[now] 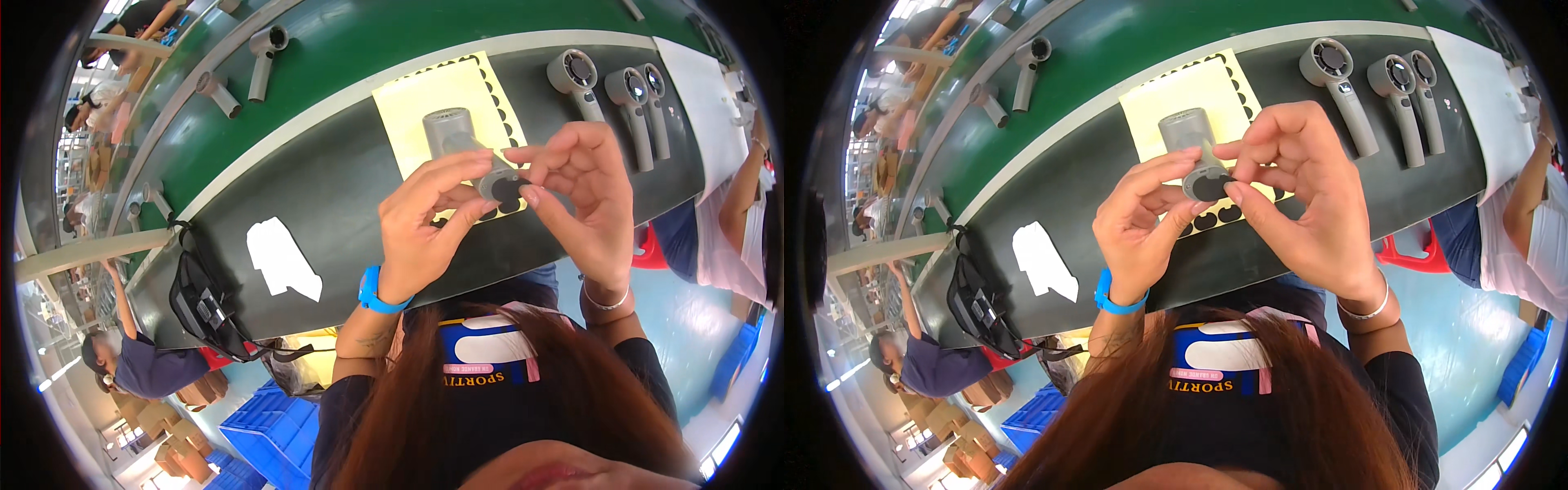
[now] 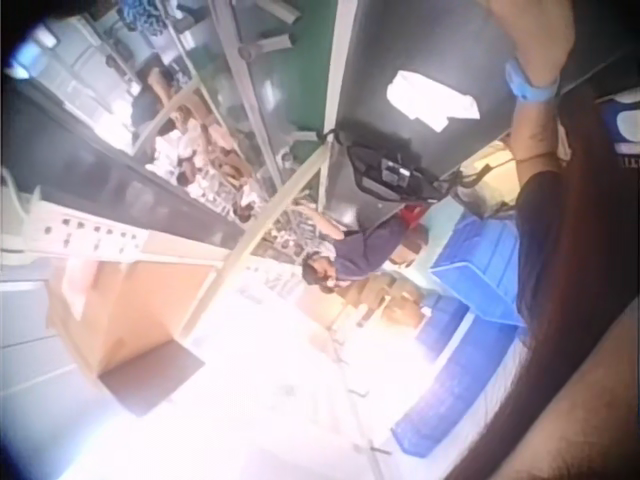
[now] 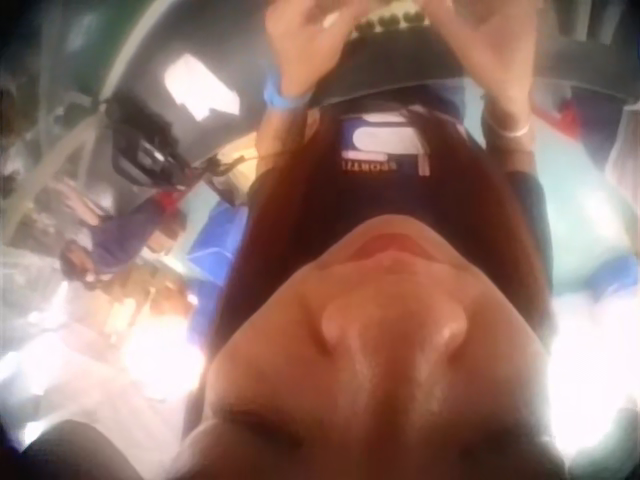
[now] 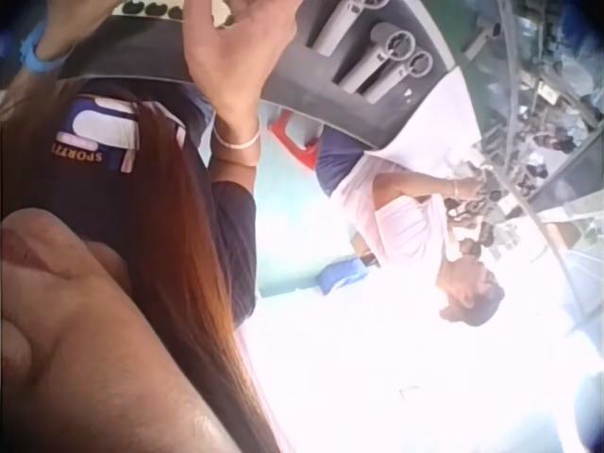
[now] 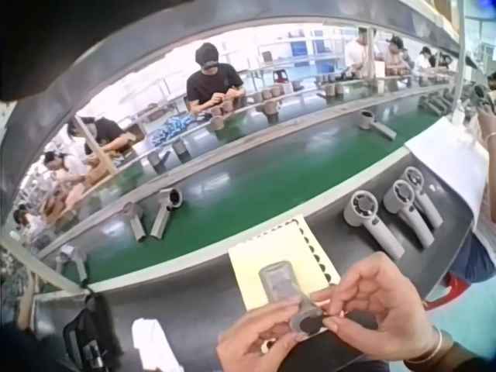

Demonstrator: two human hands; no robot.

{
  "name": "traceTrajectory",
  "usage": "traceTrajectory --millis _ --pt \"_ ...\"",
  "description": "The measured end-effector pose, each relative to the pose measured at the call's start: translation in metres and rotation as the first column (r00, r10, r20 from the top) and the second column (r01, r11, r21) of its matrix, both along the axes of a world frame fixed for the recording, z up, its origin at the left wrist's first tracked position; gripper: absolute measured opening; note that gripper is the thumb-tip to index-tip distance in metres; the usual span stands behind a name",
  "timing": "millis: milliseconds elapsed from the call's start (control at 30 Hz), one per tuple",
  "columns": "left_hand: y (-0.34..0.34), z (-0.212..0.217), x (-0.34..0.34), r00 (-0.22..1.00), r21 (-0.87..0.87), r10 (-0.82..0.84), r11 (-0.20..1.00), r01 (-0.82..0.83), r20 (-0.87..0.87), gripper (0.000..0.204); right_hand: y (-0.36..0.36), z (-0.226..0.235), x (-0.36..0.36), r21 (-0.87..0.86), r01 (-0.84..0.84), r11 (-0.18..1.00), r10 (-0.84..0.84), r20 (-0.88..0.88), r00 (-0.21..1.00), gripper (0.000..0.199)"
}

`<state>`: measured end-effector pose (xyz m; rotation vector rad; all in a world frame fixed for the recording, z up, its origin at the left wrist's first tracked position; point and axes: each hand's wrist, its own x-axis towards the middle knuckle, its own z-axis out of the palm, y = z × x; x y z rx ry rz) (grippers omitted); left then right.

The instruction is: The person repeatedly takes handheld fan bodies from a conveyor line, peels adhesive pads from a sheet by hand, applies each pad to the base of a fan body, and places the fan bodies onto the conveyor belt.

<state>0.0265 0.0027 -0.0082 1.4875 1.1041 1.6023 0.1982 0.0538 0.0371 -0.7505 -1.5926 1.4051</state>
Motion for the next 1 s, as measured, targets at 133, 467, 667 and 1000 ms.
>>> traceTrajectory --millis 133,467,667,1000 --pt "-0.0022 0.0038 0.0006 0.995 -0.059 -0.066 0.996 0.070 0.075 0.036 -0.0018 0.0044 0.0012 -0.050 0.019 0.999 -0.018 0.018 1.000 0.039" --pt "0.0005 0.0045 0.0033 0.980 -0.054 -0.119 0.990 0.129 0.162 0.034 -0.0009 0.0085 0.0031 -0.052 0.028 0.998 -0.025 0.049 0.998 0.040" --pt "0.0004 0.0058 0.0032 0.976 -0.072 -0.127 0.987 0.142 0.179 0.031 -0.0002 0.0094 0.0036 -0.037 0.034 0.999 -0.031 0.070 0.997 0.040" --pt "0.0015 0.0063 0.0063 0.971 -0.070 -0.123 0.988 0.140 0.206 0.028 0.0011 0.0104 0.0051 0.001 0.036 0.999 -0.036 0.114 0.993 0.041"
